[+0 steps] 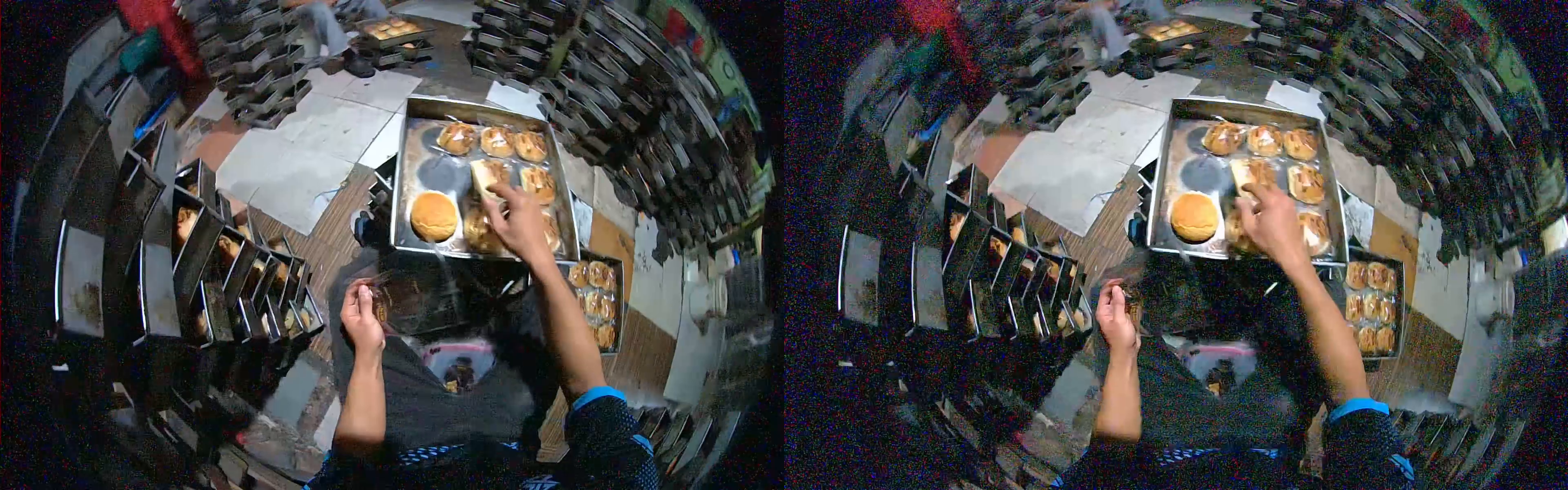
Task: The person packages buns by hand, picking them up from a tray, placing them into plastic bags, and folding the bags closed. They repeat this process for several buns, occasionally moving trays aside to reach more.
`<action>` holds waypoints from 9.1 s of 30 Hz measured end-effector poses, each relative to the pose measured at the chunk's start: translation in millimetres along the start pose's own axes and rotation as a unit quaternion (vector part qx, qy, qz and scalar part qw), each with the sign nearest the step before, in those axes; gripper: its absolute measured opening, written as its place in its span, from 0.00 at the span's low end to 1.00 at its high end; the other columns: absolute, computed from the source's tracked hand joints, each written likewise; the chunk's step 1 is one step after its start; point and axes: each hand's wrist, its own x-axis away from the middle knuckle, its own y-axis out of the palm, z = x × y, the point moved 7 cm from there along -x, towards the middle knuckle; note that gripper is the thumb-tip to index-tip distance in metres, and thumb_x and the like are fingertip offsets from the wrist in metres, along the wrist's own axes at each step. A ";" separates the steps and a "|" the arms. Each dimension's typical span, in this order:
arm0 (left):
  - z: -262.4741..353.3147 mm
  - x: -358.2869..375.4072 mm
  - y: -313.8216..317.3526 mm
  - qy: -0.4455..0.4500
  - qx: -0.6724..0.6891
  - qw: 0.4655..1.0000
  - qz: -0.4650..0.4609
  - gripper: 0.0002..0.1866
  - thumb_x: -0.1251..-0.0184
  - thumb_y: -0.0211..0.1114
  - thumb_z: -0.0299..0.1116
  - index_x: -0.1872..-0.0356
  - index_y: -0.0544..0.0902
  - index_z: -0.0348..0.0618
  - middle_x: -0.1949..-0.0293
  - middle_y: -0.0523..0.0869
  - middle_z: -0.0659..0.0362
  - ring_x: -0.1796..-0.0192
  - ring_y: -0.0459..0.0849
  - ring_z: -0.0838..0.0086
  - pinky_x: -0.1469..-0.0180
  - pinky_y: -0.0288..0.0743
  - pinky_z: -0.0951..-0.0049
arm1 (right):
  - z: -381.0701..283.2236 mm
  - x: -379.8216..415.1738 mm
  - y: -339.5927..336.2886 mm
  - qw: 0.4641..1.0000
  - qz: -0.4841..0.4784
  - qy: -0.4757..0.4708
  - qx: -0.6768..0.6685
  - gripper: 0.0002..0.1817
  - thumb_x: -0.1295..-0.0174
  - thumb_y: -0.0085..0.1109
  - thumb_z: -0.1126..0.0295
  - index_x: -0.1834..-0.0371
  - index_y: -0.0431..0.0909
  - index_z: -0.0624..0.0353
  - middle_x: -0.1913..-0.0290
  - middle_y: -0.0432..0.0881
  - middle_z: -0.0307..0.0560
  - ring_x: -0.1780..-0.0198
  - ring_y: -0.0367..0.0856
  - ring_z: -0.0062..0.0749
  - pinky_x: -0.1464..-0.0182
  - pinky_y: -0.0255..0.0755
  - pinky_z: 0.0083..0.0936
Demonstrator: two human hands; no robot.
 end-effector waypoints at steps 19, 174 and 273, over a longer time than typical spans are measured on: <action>-9.4 -25.8 -30.2 -0.125 0.052 0.984 0.116 0.08 0.35 0.69 0.29 0.64 0.79 0.38 0.76 0.79 0.65 0.83 0.68 0.86 0.83 0.57 0.84 | -44.3 2.8 105.9 0.973 -0.220 -0.018 0.061 0.34 0.41 0.65 0.50 0.41 0.71 0.67 0.50 0.81 0.64 0.53 0.81 0.60 0.49 0.75 0.44; 81.3 72.7 98.5 -0.175 0.302 0.931 -0.105 0.35 0.38 0.49 0.53 0.35 0.69 0.40 0.44 0.80 0.45 0.44 0.81 0.51 0.54 0.83 0.50 | -139.3 154.4 -70.1 0.930 -0.151 -0.132 -0.309 0.13 0.52 0.66 0.77 0.64 0.75 0.62 0.59 0.76 0.53 0.55 0.77 0.48 0.49 0.68 0.41; 91.1 79.5 102.4 -0.131 0.235 0.953 -0.140 0.39 0.47 0.54 0.45 0.33 0.66 0.34 0.40 0.76 0.41 0.40 0.77 0.45 0.35 0.71 0.51 | -143.4 116.8 -59.7 0.949 -0.112 -0.141 -0.258 0.13 0.53 0.70 0.73 0.64 0.80 0.59 0.55 0.75 0.55 0.54 0.76 0.50 0.50 0.71 0.39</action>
